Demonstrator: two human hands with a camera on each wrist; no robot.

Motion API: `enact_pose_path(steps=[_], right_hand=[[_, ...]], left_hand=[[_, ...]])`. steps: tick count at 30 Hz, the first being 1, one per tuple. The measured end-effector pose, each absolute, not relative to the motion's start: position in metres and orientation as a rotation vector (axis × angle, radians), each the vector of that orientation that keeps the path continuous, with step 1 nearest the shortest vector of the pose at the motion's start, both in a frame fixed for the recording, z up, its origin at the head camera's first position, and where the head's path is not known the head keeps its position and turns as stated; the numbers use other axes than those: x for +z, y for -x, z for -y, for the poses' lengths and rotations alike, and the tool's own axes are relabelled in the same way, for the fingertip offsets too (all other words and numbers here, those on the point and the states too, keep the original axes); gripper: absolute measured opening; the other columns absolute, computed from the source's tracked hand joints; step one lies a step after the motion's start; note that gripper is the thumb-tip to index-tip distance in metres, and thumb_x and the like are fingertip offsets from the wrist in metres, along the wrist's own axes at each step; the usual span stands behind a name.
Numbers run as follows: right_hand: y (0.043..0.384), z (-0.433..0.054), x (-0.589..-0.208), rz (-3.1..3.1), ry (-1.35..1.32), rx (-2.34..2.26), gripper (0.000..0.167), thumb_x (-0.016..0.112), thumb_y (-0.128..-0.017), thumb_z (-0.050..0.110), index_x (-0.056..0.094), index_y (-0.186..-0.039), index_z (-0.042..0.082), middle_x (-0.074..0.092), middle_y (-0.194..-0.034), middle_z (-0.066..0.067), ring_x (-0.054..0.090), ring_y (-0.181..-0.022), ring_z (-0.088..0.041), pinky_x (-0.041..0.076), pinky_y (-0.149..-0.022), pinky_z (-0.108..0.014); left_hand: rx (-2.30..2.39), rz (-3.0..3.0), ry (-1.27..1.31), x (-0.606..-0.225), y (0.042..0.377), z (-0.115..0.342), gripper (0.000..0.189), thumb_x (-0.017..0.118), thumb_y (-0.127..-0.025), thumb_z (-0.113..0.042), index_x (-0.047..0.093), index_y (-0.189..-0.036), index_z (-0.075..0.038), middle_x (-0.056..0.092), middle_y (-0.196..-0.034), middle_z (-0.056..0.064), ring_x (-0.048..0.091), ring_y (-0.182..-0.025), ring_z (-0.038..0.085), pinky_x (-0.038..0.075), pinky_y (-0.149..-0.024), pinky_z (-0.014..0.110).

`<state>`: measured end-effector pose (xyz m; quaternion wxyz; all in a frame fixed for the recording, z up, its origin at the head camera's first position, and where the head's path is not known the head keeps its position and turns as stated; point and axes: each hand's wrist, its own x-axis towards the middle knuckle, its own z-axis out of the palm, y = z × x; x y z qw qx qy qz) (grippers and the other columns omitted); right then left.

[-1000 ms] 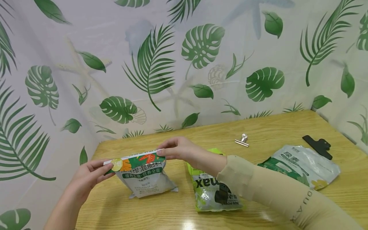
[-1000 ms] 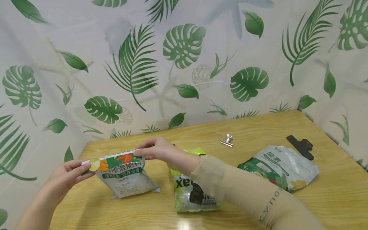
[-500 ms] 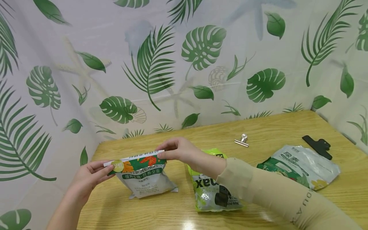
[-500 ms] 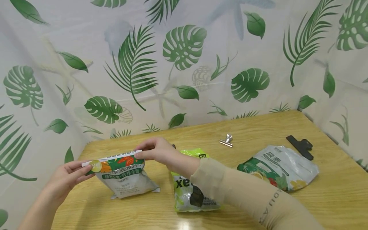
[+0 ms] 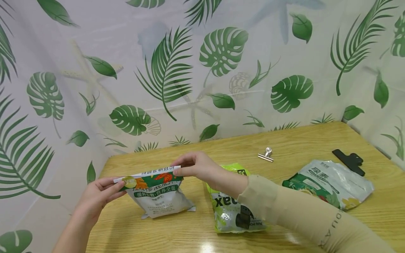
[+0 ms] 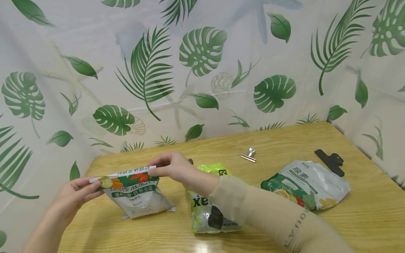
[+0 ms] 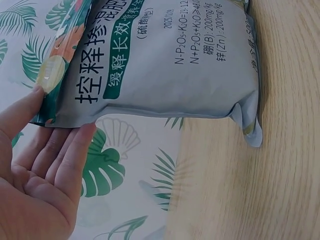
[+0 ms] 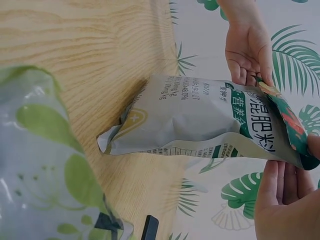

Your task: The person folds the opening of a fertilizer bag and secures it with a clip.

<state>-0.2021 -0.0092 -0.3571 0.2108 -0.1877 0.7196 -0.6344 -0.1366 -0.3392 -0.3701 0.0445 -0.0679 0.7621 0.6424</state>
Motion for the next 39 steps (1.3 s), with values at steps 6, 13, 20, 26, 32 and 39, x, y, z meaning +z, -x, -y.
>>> enact_pose_path(steps=[6,13,20,26,32,39], right_hand=[[0.202,0.012,-0.358,-2.045,0.514,-1.775,0.022,0.080,-0.096,0.013,0.079,-0.117,0.006,0.076,-0.119,-0.007,0.070,-0.102,-0.014,0.057,-0.102,-0.040],[0.202,0.014,-0.360,-2.067,0.532,-1.777,0.021,0.080,-0.095,0.013,0.080,-0.115,0.007,0.077,-0.117,-0.007,0.070,-0.099,-0.013,0.059,-0.096,-0.034],[0.201,0.015,-0.359,-2.087,0.546,-1.789,0.020,0.080,-0.095,0.011,0.080,-0.114,0.004,0.077,-0.114,-0.008,0.069,-0.095,-0.012,0.060,-0.093,-0.034],[0.201,0.015,-0.361,-2.093,0.544,-1.810,0.018,0.081,-0.094,0.010,0.081,-0.111,0.004,0.077,-0.112,-0.008,0.068,-0.094,-0.012,0.060,-0.091,-0.032],[0.200,0.015,-0.363,-2.117,0.559,-1.821,0.016,0.081,-0.094,0.010,0.082,-0.110,0.004,0.078,-0.112,-0.008,0.069,-0.095,-0.011,0.060,-0.091,-0.031],[0.200,0.015,-0.365,-2.149,0.562,-1.832,0.015,0.081,-0.094,0.010,0.082,-0.108,0.004,0.079,-0.109,-0.008,0.069,-0.094,-0.010,0.060,-0.089,-0.029]], left_hand=[[1.954,-2.330,0.232,-0.369,0.138,0.340,0.026,0.068,-0.104,-0.007,0.077,-0.092,-0.028,0.079,-0.090,-0.015,0.079,-0.084,0.003,0.061,-0.085,0.017],[1.986,-2.336,0.248,-0.371,0.139,0.340,0.029,0.068,-0.105,-0.008,0.078,-0.088,-0.029,0.079,-0.088,-0.016,0.079,-0.083,0.002,0.062,-0.084,0.018],[1.981,-2.389,0.230,-0.375,0.140,0.338,0.032,0.067,-0.105,-0.005,0.078,-0.088,-0.029,0.079,-0.086,-0.015,0.078,-0.080,0.001,0.061,-0.082,0.017],[2.008,-2.436,0.149,-0.379,0.140,0.337,0.034,0.068,-0.104,-0.003,0.080,-0.086,-0.030,0.079,-0.087,-0.015,0.077,-0.083,0.001,0.062,-0.081,0.018],[2.033,-2.519,0.115,-0.384,0.142,0.335,0.031,0.069,-0.103,-0.004,0.082,-0.086,-0.027,0.079,-0.086,-0.015,0.075,-0.083,0.001,0.063,-0.079,0.020],[2.093,-2.542,0.132,-0.388,0.145,0.330,0.030,0.071,-0.102,-0.004,0.083,-0.083,-0.024,0.078,-0.083,-0.016,0.073,-0.081,0.001,0.063,-0.077,0.020]])
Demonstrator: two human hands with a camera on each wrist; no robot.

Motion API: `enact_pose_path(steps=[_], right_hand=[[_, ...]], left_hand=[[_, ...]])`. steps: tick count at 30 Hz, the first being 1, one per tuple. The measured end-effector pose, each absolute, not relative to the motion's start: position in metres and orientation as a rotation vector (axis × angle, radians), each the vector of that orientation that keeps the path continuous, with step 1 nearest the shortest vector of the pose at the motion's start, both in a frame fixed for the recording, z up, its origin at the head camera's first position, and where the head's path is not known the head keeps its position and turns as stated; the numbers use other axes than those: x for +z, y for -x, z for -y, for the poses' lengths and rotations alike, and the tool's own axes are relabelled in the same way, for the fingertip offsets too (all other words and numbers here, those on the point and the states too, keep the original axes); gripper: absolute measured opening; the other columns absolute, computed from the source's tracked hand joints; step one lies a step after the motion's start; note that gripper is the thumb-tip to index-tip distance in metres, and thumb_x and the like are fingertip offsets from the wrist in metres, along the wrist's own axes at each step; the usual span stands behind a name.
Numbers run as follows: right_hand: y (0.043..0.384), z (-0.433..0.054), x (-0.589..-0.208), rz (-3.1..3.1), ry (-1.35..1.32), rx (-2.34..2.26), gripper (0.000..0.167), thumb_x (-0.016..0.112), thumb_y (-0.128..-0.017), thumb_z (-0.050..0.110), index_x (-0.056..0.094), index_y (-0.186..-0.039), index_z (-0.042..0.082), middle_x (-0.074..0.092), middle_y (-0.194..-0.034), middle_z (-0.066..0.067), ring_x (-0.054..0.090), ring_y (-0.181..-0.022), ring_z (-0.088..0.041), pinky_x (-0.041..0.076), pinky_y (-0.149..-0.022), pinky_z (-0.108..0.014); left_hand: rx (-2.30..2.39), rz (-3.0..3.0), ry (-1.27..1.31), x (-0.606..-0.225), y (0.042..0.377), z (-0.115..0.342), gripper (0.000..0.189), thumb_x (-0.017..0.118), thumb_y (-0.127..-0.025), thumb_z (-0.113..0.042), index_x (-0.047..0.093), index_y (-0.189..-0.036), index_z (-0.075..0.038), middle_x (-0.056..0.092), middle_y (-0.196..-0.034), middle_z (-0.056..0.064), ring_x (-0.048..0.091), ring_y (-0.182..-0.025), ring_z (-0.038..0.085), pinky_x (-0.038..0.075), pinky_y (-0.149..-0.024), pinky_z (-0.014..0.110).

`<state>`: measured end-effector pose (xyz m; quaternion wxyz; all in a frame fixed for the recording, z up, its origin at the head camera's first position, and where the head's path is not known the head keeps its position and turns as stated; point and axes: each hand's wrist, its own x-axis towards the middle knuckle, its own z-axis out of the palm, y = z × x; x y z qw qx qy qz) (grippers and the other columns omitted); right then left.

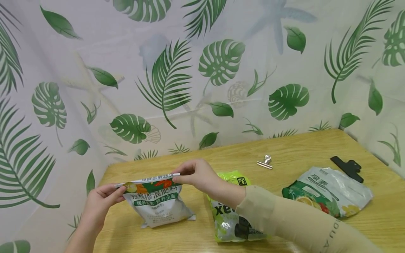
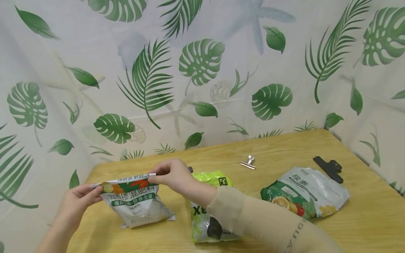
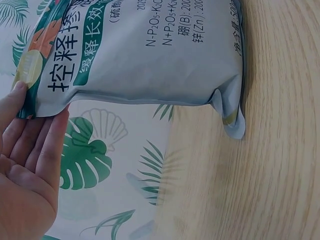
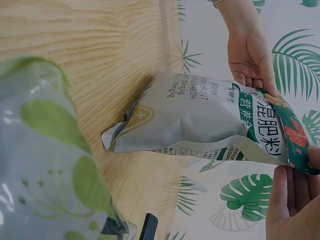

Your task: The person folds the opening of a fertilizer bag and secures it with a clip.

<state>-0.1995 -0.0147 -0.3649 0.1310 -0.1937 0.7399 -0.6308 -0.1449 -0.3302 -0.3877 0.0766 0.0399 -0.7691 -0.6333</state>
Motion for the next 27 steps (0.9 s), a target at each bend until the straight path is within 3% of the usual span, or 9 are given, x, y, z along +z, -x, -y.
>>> enact_pose_path(steps=[6,10,15,20,27], right_hand=[[0.1983,0.0156,-0.3680,-2.166,0.573,-1.836,0.015,0.081,-0.094,0.009,0.083,-0.108,0.003,0.080,-0.108,-0.009,0.069,-0.093,-0.009,0.060,-0.088,-0.029],[0.1986,0.0157,-0.3695,-2.166,0.580,-1.840,0.015,0.081,-0.094,0.009,0.083,-0.108,0.003,0.080,-0.108,-0.009,0.070,-0.094,-0.010,0.060,-0.088,-0.030],[0.1988,0.0160,-0.3719,-2.167,0.594,-1.844,0.014,0.081,-0.094,0.009,0.083,-0.107,0.003,0.080,-0.109,-0.010,0.070,-0.095,-0.010,0.060,-0.088,-0.029],[0.1983,0.0160,-0.3735,-2.177,0.588,-1.849,0.014,0.081,-0.094,0.008,0.083,-0.107,0.003,0.081,-0.108,-0.010,0.070,-0.094,-0.010,0.061,-0.087,-0.030],[0.1966,0.0154,-0.3738,-2.179,0.587,-1.866,0.016,0.081,-0.094,0.007,0.083,-0.109,0.001,0.081,-0.108,-0.012,0.071,-0.092,-0.009,0.061,-0.086,-0.028]], left_hand=[[-1.868,2.291,-0.092,-0.3908,0.1426,0.3278,0.032,0.071,-0.101,-0.002,0.083,-0.084,-0.026,0.078,-0.082,-0.016,0.072,-0.079,0.000,0.062,-0.076,0.019],[-1.798,2.339,-0.064,-0.3911,0.1420,0.3291,0.029,0.071,-0.101,-0.001,0.083,-0.094,-0.027,0.079,-0.085,-0.017,0.073,-0.080,0.001,0.061,-0.077,0.019],[-1.701,2.402,0.042,-0.3912,0.1402,0.3308,0.020,0.071,-0.100,0.001,0.082,-0.112,-0.012,0.078,-0.090,-0.016,0.073,-0.081,0.003,0.061,-0.076,0.019],[-1.616,2.443,0.074,-0.3895,0.1406,0.3282,0.017,0.070,-0.101,0.001,0.076,-0.115,0.008,0.077,-0.090,-0.019,0.072,-0.083,0.001,0.061,-0.078,0.017],[-1.597,2.444,0.054,-0.3900,0.1419,0.3250,0.019,0.068,-0.103,-0.001,0.073,-0.113,0.013,0.077,-0.088,-0.020,0.072,-0.083,-0.001,0.060,-0.079,0.015]])
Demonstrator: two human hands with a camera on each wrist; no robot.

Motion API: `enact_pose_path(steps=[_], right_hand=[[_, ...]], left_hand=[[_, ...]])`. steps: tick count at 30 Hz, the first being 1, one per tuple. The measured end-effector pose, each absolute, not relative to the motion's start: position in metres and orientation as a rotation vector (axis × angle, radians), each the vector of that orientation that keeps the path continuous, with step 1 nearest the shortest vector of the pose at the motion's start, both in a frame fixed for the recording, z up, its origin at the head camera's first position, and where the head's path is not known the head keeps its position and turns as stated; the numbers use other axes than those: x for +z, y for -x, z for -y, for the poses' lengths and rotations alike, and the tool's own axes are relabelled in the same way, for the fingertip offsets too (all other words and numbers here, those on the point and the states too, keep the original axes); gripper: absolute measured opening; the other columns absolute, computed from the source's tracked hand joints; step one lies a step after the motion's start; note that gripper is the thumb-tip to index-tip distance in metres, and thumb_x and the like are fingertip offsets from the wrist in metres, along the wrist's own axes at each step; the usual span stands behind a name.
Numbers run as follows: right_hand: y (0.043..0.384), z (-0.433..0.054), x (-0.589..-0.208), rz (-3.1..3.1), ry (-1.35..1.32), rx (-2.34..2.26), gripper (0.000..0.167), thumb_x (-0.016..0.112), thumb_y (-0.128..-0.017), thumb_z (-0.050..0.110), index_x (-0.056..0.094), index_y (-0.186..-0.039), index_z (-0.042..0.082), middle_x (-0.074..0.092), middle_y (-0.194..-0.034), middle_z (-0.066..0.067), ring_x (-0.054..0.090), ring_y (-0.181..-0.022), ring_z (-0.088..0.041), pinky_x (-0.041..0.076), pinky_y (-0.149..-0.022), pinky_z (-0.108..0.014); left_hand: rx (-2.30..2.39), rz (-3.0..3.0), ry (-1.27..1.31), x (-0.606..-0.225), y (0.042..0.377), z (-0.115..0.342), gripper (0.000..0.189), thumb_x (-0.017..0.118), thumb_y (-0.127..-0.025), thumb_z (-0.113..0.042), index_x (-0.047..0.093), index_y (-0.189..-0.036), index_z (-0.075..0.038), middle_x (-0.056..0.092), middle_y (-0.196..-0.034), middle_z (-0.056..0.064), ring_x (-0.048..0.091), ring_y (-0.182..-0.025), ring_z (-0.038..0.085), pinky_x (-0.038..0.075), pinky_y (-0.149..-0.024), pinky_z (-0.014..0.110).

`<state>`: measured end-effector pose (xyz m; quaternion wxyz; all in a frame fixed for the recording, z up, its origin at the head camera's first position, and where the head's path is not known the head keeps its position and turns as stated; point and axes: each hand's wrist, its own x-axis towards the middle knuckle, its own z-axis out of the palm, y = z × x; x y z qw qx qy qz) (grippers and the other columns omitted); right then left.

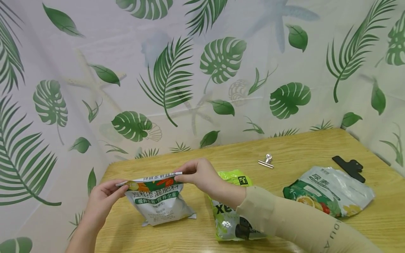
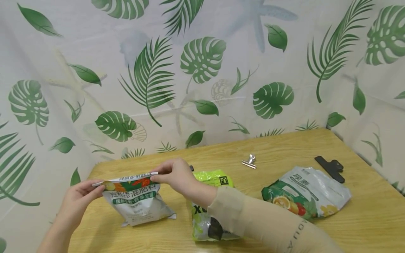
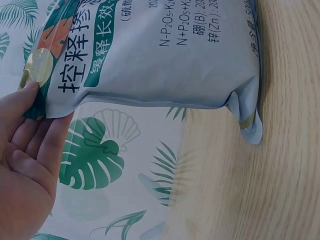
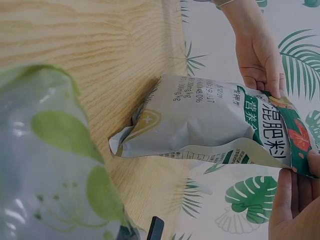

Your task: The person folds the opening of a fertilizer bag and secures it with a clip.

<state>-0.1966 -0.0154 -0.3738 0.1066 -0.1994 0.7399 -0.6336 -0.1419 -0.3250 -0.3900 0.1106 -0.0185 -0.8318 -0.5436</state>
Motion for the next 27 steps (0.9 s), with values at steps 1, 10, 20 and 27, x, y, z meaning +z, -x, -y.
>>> enact_pose_path(steps=[1,10,20,27], right_hand=[[0.1964,0.0154,-0.3739,-2.181,0.588,-1.866,0.016,0.081,-0.094,0.007,0.083,-0.109,0.001,0.081,-0.108,-0.012,0.071,-0.092,-0.009,0.061,-0.086,-0.028],[0.1961,0.0167,-0.3734,-2.199,0.567,-1.847,0.015,0.081,-0.094,0.006,0.083,-0.109,0.003,0.081,-0.107,-0.010,0.071,-0.093,-0.009,0.062,-0.090,-0.034],[0.1975,0.0173,-0.3730,-2.201,0.583,-1.851,0.015,0.081,-0.093,0.005,0.083,-0.108,0.002,0.081,-0.106,-0.012,0.072,-0.090,-0.009,0.062,-0.085,-0.029],[0.1979,0.0173,-0.3743,-2.201,0.593,-1.848,0.014,0.081,-0.093,0.005,0.083,-0.107,0.002,0.081,-0.106,-0.011,0.071,-0.090,-0.009,0.063,-0.087,-0.033]], left_hand=[[-1.609,2.431,0.062,-0.3906,0.1423,0.3250,0.017,0.068,-0.103,0.000,0.074,-0.112,0.012,0.077,-0.087,-0.019,0.072,-0.083,-0.001,0.060,-0.079,0.016],[-1.667,2.363,0.119,-0.3949,0.1422,0.3238,0.013,0.068,-0.102,0.002,0.079,-0.107,-0.002,0.078,-0.090,-0.018,0.073,-0.084,-0.001,0.060,-0.079,0.016],[-1.715,2.328,0.105,-0.3948,0.1408,0.3236,0.020,0.068,-0.101,0.004,0.080,-0.104,-0.012,0.078,-0.092,-0.017,0.073,-0.085,-0.001,0.060,-0.079,0.015],[-1.694,2.325,0.069,-0.3949,0.1395,0.3222,0.026,0.067,-0.100,0.006,0.081,-0.104,-0.016,0.077,-0.091,-0.019,0.072,-0.084,-0.002,0.060,-0.079,0.014]])
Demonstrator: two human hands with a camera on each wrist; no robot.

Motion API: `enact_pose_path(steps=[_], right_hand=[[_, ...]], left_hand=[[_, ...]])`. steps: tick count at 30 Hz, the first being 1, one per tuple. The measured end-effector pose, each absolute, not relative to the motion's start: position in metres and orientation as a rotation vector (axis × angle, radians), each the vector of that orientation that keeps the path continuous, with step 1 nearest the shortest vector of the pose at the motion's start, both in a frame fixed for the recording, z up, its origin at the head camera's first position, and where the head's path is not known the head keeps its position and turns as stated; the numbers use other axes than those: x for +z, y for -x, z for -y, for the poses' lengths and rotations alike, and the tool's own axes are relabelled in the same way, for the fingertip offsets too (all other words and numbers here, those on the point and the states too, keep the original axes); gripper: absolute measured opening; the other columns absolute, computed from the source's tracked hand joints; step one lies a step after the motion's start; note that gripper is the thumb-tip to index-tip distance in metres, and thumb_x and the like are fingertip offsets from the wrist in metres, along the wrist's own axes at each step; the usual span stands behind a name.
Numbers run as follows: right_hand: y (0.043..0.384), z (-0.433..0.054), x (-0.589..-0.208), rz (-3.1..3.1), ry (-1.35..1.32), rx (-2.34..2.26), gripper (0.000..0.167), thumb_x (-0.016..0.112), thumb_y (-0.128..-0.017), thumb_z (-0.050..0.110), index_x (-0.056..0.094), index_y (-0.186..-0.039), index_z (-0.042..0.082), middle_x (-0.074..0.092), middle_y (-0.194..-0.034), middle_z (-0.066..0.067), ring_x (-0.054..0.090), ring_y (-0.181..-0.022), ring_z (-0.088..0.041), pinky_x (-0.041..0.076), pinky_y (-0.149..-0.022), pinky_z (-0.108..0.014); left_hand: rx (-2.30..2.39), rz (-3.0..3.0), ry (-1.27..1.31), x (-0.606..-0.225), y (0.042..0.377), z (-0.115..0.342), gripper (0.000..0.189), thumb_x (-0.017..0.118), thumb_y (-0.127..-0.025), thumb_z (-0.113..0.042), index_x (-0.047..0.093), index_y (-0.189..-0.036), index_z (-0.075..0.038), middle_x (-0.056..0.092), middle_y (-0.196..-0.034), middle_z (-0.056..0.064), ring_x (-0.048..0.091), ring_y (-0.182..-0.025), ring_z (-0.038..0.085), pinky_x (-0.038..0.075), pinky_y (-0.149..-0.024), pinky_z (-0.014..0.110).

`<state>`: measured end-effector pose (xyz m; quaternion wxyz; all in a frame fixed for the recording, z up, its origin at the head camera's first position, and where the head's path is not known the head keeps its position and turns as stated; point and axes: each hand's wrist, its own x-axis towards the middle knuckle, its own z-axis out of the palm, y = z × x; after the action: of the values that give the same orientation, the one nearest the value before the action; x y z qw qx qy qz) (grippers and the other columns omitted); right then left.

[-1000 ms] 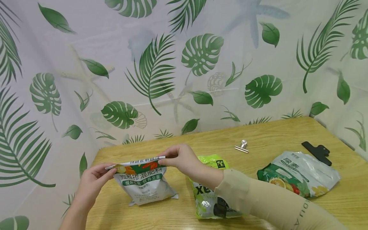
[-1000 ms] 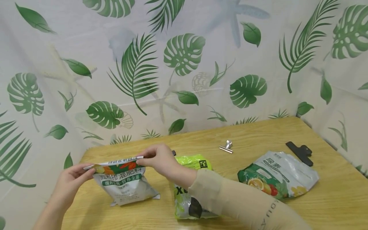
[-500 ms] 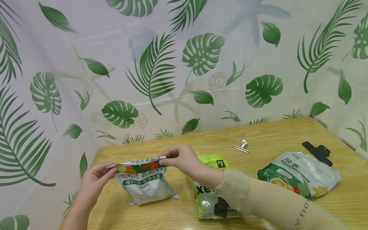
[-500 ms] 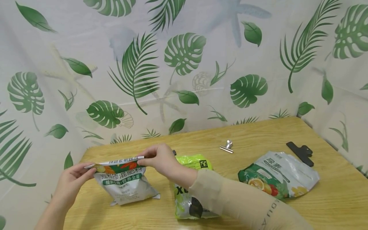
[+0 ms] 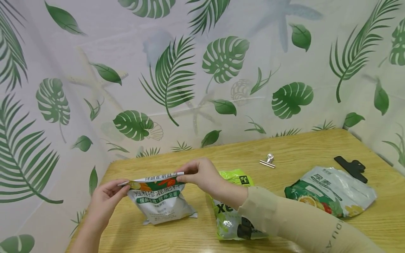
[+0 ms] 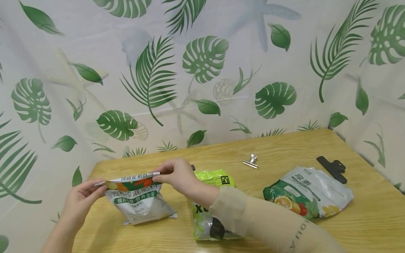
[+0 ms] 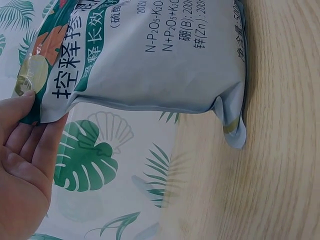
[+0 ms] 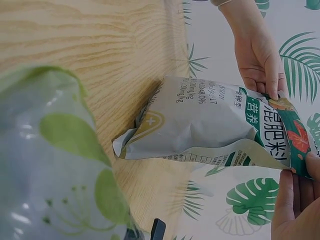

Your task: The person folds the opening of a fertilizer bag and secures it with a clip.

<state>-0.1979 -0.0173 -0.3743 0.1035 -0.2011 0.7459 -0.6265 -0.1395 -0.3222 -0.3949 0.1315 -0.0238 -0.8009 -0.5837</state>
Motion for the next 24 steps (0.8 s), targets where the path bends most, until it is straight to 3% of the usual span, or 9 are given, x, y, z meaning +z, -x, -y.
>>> enact_pose_path(steps=[10,17,24], right_hand=[[0.1975,0.0162,-0.3740,-2.198,0.584,-1.836,0.015,0.081,-0.093,0.006,0.083,-0.108,0.003,0.081,-0.107,-0.011,0.071,-0.091,-0.009,0.062,-0.085,-0.029],[0.1972,0.0156,-0.3729,-2.196,0.589,-1.821,0.015,0.081,-0.093,0.005,0.083,-0.108,0.002,0.081,-0.106,-0.011,0.070,-0.090,-0.009,0.063,-0.091,-0.039],[0.1973,0.0149,-0.3732,-2.196,0.593,-1.818,0.016,0.081,-0.093,0.004,0.082,-0.109,0.001,0.081,-0.107,-0.012,0.070,-0.089,-0.009,0.062,-0.085,-0.030]], left_hand=[[-1.678,2.314,0.085,-0.3964,0.1396,0.3219,0.020,0.068,-0.100,0.006,0.081,-0.106,-0.008,0.077,-0.091,-0.019,0.072,-0.084,-0.003,0.060,-0.078,0.014],[-1.701,2.279,0.077,-0.4000,0.1390,0.3213,0.026,0.067,-0.099,0.009,0.081,-0.104,-0.012,0.077,-0.091,-0.019,0.072,-0.084,-0.003,0.061,-0.078,0.014],[-1.703,2.252,0.084,-0.4019,0.1385,0.3201,0.022,0.067,-0.098,0.011,0.081,-0.107,-0.005,0.076,-0.092,-0.019,0.072,-0.084,-0.003,0.061,-0.077,0.014]])
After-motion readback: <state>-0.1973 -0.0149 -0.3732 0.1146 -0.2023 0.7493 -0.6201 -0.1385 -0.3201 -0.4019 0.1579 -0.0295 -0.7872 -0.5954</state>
